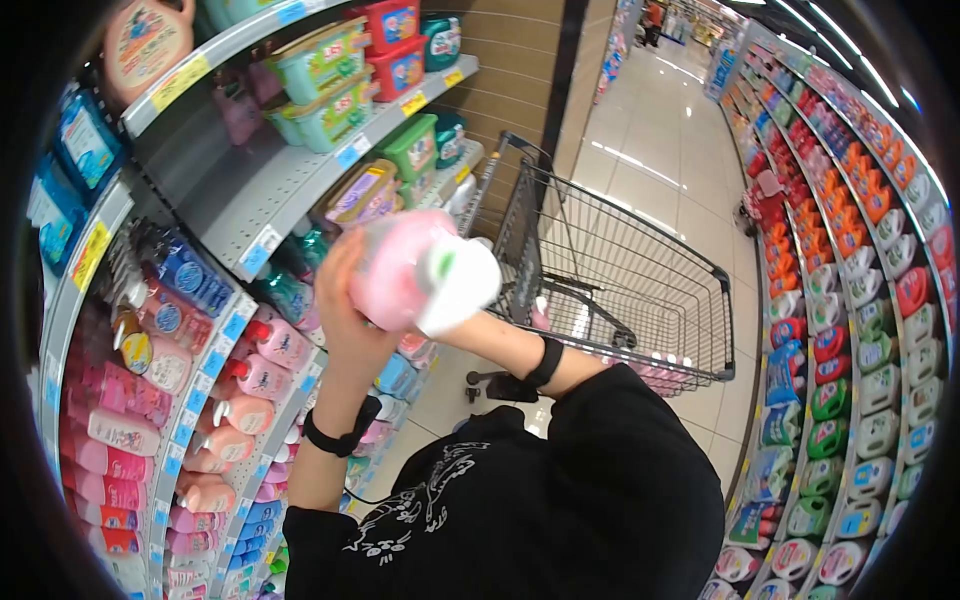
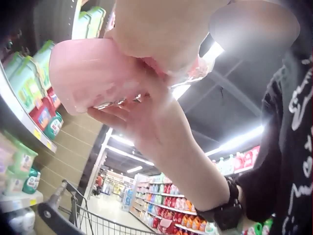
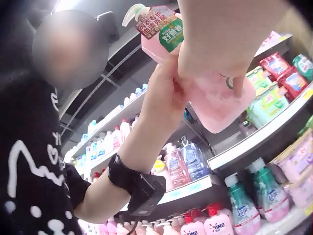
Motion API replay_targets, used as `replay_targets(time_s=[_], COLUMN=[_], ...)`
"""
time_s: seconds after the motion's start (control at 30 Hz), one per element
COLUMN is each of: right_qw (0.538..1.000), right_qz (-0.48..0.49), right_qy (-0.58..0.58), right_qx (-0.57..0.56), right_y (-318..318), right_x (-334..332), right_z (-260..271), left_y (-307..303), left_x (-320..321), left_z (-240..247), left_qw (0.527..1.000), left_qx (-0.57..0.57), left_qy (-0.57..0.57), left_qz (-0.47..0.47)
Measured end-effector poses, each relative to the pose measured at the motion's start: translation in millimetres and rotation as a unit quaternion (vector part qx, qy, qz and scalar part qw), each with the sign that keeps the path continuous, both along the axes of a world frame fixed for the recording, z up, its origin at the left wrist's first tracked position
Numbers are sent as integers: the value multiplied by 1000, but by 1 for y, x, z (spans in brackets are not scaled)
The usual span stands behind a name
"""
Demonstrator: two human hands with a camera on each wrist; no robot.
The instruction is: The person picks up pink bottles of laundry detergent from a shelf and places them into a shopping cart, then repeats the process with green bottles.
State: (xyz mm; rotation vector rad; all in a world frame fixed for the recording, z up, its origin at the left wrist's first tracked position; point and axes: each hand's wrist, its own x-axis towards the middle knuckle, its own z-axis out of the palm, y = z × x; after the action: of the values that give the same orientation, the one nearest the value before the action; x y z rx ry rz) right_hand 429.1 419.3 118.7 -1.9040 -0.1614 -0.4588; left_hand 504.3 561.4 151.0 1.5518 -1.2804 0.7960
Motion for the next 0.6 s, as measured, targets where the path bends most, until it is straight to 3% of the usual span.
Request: replay_targets(time_s=[0.03,0.1,0.17,0.3,0.37,0.47,0.5,0.53,0.57,0.6], right_qw=[993,981,981,984,982,974,975,974,969,959], right_qz=[16,9,-33,-161,-178,-223,-215,-216,-228,-236], right_qy=[-51,-134,-189,-70,-39,-40,0,-33,31,94], right_qx=[102,141,23,-21,-50,-12,-54,-66,-95,-123], right_y=[8,0,-33,-100,-138,-204,-232,-253,-280,-306], right_x=[-25,-46,-46,-73,-99,-129,-138,-143,-148,-152], right_z=[28,41,5,-55,-56,-69,-77,-79,-94,-116], left_y=[-10,-33,-57,-113,-146,-190,-201,-210,-216,-222], left_x=[-11,-31,-48,-69,-75,-74,-75,-71,-68,-70], left_z=[-3,-13,-25,-37,-51,-109,-134,-171,-206,-224], left_qw=[1000,999,997,980,961,931,924,922,912,872], left_qx=[7,4,18,95,123,209,247,309,371,461], left_qy=[-16,2,39,77,117,190,217,188,157,163], left_qz=[-23,-44,-68,-155,-220,-230,-197,-139,-78,-32])
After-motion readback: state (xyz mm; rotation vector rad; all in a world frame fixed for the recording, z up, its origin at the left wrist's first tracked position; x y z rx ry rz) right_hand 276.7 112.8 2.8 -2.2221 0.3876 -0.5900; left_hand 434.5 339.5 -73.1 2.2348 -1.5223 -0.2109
